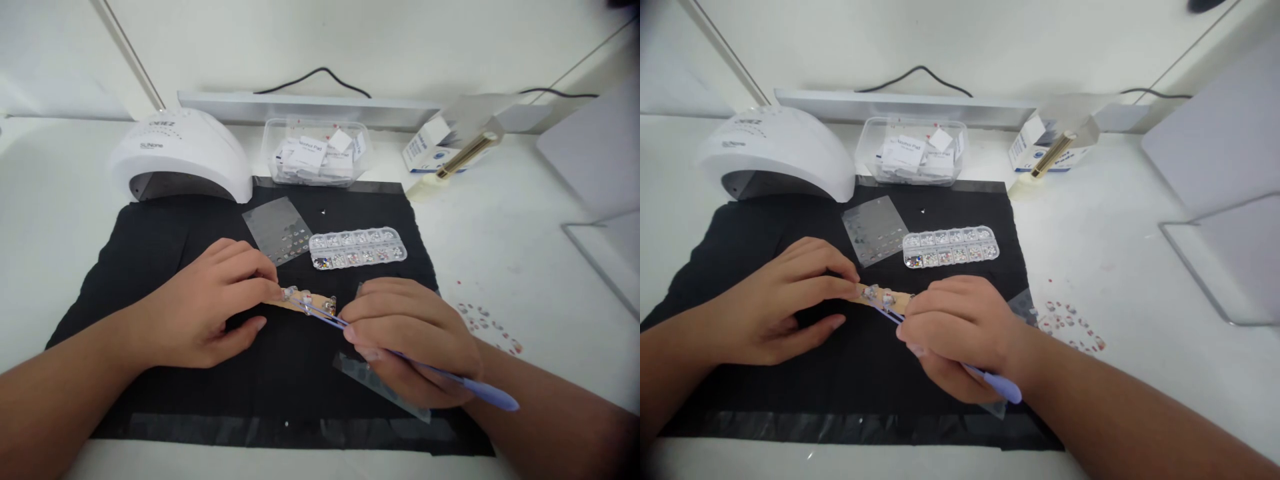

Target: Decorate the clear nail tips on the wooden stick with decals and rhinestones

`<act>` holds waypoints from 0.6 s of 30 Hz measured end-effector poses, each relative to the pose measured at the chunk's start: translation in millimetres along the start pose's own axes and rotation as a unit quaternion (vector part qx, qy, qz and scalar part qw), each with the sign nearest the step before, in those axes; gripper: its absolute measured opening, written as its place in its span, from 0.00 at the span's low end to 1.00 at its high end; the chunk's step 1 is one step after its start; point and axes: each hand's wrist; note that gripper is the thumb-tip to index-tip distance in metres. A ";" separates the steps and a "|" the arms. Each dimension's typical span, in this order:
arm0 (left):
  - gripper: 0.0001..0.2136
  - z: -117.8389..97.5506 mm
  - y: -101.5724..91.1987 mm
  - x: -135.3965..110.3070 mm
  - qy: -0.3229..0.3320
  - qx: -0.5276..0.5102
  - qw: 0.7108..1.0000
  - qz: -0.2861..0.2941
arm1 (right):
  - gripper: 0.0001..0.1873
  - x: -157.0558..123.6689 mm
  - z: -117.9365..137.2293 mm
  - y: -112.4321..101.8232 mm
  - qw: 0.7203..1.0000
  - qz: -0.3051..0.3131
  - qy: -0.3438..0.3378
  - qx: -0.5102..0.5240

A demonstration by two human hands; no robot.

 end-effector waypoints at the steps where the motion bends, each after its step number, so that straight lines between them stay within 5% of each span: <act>1: 0.12 -0.1 0.1 0.1 0.000 -0.001 1.000 0.001 | 0.07 0.1 0.0 0.0 1.000 0.001 -0.001 0.002; 18: 0.11 -0.8 0.6 0.6 0.004 0.009 1.000 0.000 | 0.06 -0.9 1.0 0.8 1.000 -0.001 0.017 0.002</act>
Point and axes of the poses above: each hand's wrist, its own x-axis towards the middle knuckle, its own y-axis out of the palm, z = x × y, and after that the axes turned 4 degrees about -z, right-handed
